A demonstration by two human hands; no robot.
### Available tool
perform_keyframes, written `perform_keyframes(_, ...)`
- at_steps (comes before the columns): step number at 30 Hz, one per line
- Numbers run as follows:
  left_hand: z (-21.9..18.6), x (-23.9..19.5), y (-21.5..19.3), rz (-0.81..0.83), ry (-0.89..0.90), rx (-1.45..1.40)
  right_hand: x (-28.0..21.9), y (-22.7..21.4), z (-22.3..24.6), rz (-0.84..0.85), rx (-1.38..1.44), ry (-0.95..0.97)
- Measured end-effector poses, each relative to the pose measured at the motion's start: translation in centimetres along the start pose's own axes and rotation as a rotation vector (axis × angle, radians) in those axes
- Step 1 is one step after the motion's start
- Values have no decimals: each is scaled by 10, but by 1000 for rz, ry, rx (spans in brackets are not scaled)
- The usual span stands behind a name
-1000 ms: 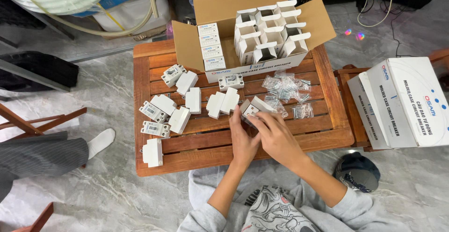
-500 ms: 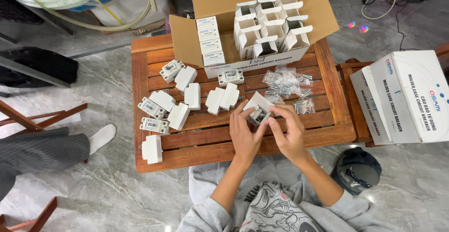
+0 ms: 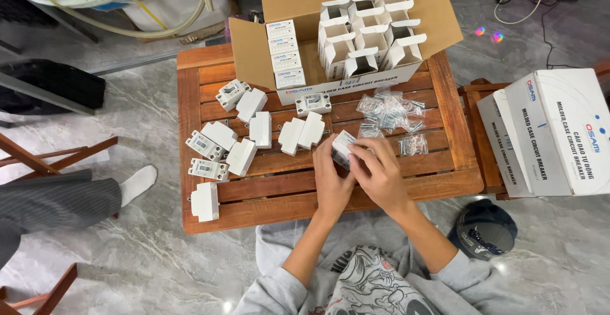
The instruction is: The person organizes circuit breakers by taking them out of a cardboard box and placing them on a wooden table.
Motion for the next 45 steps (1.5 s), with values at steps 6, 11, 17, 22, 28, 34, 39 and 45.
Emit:
perform_keyframes(6,-1,5,-3,-18,-55,-72,7,0,6,-32,-42,-64)
perform_keyframes(11,3,0,-1,-5,-76,-125,2,5,5,-15,-67,-82)
perform_keyframes(17,4,-2,0,20,-81,-123,0,5,1,24,4,27)
perform_keyframes(22,15,-4,4,7,-65,-117,3,10,3,2,45,153)
perform_keyframes(28,18,-8,4,-2,-38,-117,-16,13,-3,39,-37,56)
perform_keyframes(34,14,-6,-1,54,-98,-88,-37,18,-16,21,104,90)
perform_keyframes(39,-14,23,-28,375,-52,126,-26,10,-3,-2,82,75)
perform_keyframes(45,-21,52,-42,547,-3,285,-30,8,-7,-42,117,97)
Point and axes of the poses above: each hand's wrist, its own x-axis towards the middle knuckle, its own y-axis out of the palm, z = x × y, the point moved 2 cm from there along x, towards the middle knuckle, and after that the axes turned 1 degree about z, right-handed, at the moved point
